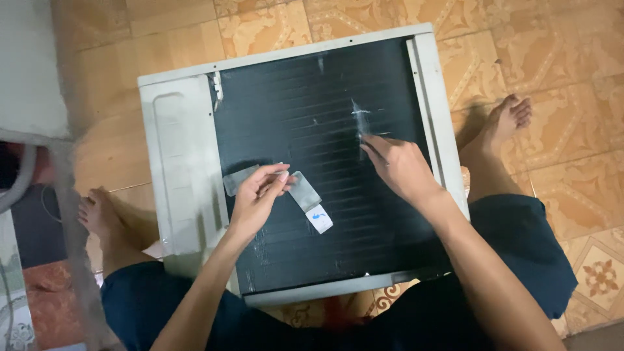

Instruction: Straightening air conditioner fins with a metal rod and applying adhesive labels

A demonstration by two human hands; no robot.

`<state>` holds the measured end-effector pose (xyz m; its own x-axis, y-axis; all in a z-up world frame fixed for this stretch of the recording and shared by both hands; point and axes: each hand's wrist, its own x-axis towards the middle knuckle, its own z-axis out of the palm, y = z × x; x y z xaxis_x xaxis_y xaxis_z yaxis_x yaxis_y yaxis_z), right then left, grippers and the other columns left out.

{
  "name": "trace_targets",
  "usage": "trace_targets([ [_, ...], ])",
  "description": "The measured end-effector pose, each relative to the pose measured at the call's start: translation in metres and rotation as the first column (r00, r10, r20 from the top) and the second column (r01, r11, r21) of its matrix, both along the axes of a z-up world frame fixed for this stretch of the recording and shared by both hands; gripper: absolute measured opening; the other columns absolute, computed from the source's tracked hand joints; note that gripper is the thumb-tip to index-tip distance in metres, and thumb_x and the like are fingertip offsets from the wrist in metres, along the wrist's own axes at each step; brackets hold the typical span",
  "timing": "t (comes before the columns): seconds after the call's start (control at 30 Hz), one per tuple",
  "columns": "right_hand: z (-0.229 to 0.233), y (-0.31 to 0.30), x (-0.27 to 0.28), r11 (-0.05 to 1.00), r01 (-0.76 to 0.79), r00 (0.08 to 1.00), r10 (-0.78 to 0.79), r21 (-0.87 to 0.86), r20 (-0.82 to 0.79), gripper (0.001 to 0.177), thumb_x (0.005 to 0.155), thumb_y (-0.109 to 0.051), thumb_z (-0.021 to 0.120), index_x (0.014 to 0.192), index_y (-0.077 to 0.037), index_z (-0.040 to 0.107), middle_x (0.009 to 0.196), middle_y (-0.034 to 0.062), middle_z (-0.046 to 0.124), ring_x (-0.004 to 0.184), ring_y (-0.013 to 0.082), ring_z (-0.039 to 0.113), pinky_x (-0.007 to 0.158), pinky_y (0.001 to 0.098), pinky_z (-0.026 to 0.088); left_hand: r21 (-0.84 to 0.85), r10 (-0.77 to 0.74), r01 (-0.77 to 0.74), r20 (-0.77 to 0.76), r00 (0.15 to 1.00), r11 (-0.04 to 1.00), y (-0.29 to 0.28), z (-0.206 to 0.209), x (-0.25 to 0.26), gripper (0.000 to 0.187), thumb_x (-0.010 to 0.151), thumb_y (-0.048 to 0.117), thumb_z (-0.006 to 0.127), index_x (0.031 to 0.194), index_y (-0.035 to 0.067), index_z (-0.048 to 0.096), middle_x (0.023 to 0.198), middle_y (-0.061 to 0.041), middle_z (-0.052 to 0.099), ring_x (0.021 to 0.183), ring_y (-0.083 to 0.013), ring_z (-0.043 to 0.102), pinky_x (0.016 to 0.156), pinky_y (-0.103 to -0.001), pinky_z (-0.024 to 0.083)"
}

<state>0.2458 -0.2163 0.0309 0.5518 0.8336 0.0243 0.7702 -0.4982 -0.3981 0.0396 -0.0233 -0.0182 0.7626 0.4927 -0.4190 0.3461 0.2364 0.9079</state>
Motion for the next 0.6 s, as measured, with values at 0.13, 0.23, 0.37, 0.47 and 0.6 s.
trace_targets([
  [0.13, 0.010, 0.002, -0.003, 0.999, -0.022, 1.000, 0.022, -0.039, 0.001, 0.019, 0.104, -0.014, 0.063, 0.117, -0.007, 0.076, 0.093, 0.0139, 0.079, 0.081, 0.0329, 0.077, 0.070, 0.0410, 0.061, 0.008, 0.013, -0.013, 0.018, 1.000, 1.000, 0.001, 0.004, -0.001, 0.035, 0.100, 0.022, 0.067, 0.127, 0.001, 0.068, 0.109, -0.022, 0.075, 0.100, -0.0244, 0.072, 0.093, -0.037, 0.058],
  [0.23, 0.011, 0.001, -0.005, 0.998, -0.021, 1.000, 0.020, -0.061, -0.009, 0.020, 0.105, -0.014, 0.062, 0.118, -0.006, 0.075, 0.092, 0.0153, 0.079, 0.079, 0.0337, 0.077, 0.068, 0.0411, 0.061, 0.012, 0.003, -0.003, 0.012, 1.000, 1.000, -0.001, 0.007, -0.003, 0.035, 0.100, 0.025, 0.067, 0.127, 0.002, 0.069, 0.110, -0.022, 0.076, 0.103, -0.0270, 0.073, 0.095, -0.039, 0.058],
  [0.37, 0.010, 0.002, -0.005, 0.995, -0.031, 0.999, 0.028, -0.094, -0.028, 0.020, 0.107, -0.013, 0.058, 0.115, -0.006, 0.074, 0.073, 0.0102, 0.073, 0.058, 0.0226, 0.070, 0.057, 0.0326, 0.055, 0.002, -0.008, 0.008, 0.030, 1.000, 1.000, -0.001, 0.010, -0.005, 0.036, 0.100, 0.024, 0.067, 0.127, 0.001, 0.067, 0.110, -0.023, 0.075, 0.101, -0.0268, 0.072, 0.094, -0.040, 0.057],
  [0.47, 0.004, 0.000, -0.004, 0.993, -0.036, 0.999, 0.035, -0.115, -0.011, 0.019, 0.107, -0.014, 0.059, 0.114, -0.006, 0.075, 0.071, 0.0089, 0.072, 0.054, 0.0210, 0.068, 0.055, 0.0324, 0.054, 0.001, 0.000, 0.000, 0.030, 1.000, 1.000, -0.002, 0.008, -0.006, 0.034, 0.100, 0.023, 0.067, 0.127, 0.002, 0.068, 0.109, -0.022, 0.075, 0.099, -0.0257, 0.072, 0.093, -0.038, 0.058],
  [0.6, 0.005, 0.002, 0.000, 0.995, -0.011, 0.999, 0.006, -0.094, -0.048, 0.019, 0.107, -0.012, 0.060, 0.114, -0.005, 0.076, 0.068, 0.0074, 0.071, 0.052, 0.0192, 0.066, 0.055, 0.0314, 0.052, -0.002, 0.006, -0.006, 0.056, 0.998, 1.000, 0.001, 0.008, -0.005, 0.034, 0.099, 0.021, 0.067, 0.128, 0.002, 0.067, 0.109, -0.021, 0.075, 0.099, -0.0238, 0.071, 0.092, -0.037, 0.057],
])
